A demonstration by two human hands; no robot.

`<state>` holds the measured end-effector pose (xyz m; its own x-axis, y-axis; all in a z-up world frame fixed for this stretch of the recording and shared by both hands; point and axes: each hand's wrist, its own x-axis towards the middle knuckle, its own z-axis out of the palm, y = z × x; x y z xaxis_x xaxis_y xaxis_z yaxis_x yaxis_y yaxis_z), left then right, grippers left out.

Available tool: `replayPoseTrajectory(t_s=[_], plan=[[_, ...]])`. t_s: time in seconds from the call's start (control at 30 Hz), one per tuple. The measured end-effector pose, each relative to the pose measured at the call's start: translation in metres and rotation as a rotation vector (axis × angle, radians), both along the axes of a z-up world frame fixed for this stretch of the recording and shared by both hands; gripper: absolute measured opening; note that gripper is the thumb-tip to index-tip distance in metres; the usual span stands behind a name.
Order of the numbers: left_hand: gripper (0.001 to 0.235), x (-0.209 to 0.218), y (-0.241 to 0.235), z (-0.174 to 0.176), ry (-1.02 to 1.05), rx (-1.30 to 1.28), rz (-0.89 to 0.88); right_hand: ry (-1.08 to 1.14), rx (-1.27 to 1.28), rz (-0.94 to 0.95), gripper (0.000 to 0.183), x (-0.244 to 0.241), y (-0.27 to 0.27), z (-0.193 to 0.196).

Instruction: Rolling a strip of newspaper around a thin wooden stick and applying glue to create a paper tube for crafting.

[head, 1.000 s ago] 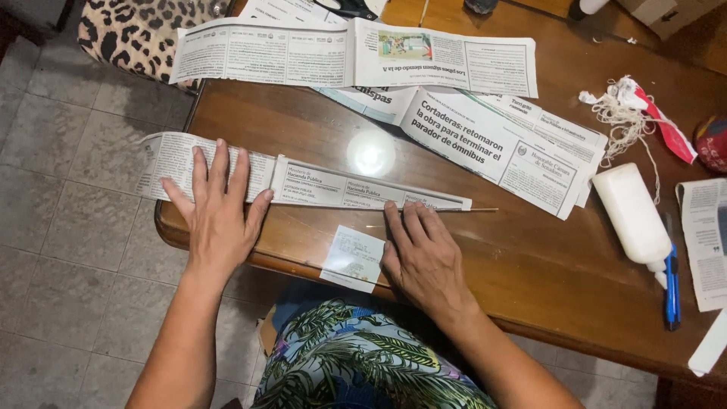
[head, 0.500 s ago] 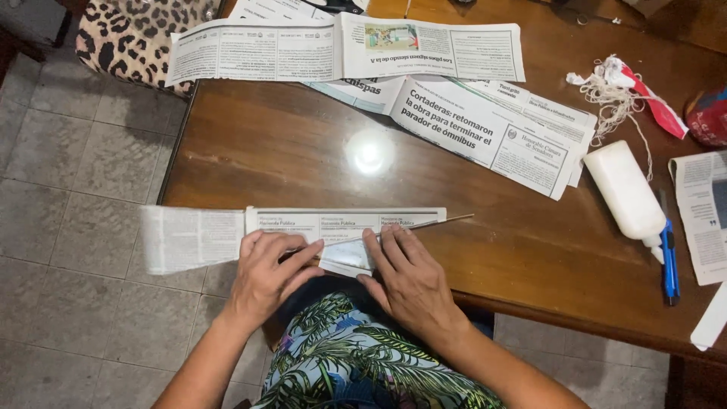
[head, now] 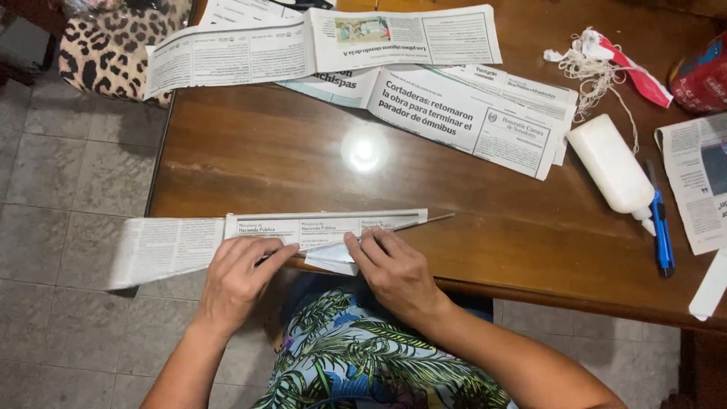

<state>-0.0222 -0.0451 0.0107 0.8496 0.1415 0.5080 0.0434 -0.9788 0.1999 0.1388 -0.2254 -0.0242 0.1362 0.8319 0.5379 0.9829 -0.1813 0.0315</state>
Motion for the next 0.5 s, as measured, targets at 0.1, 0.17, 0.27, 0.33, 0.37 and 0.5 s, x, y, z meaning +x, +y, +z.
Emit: replayPoseTrajectory(t_s=[0.1, 0.17, 0.27, 0.33, 0.37, 0.5], plan=[[0.013, 0.002, 0.004, 0.006, -0.039, 0.069, 0.022, -0.004, 0.063, 0.083, 0.017, 0.005, 0.01, 0.01], [0.013, 0.004, 0.009, 0.013, -0.068, 0.121, 0.045, 0.002, 0.103, 0.126, 0.016, 0.006, 0.018, 0.012], [0.013, 0.001, 0.016, 0.017, -0.153, 0.218, 0.126, 0.004, 0.153, 0.194, 0.016, 0.009, 0.028, 0.026], [0.014, -0.001, 0.023, 0.015, -0.209, 0.264, 0.184, 0.001, 0.167, 0.216, 0.016, 0.008, 0.034, 0.04], [0.009, 0.0, 0.027, 0.011, -0.272, 0.257, 0.249, 0.017, 0.182, 0.215, 0.018, 0.007, 0.038, 0.048], [0.019, 0.021, 0.023, 0.022, -0.433, -0.059, 0.407, 0.001, 0.308, 0.232, 0.019, 0.009, 0.058, 0.072]])
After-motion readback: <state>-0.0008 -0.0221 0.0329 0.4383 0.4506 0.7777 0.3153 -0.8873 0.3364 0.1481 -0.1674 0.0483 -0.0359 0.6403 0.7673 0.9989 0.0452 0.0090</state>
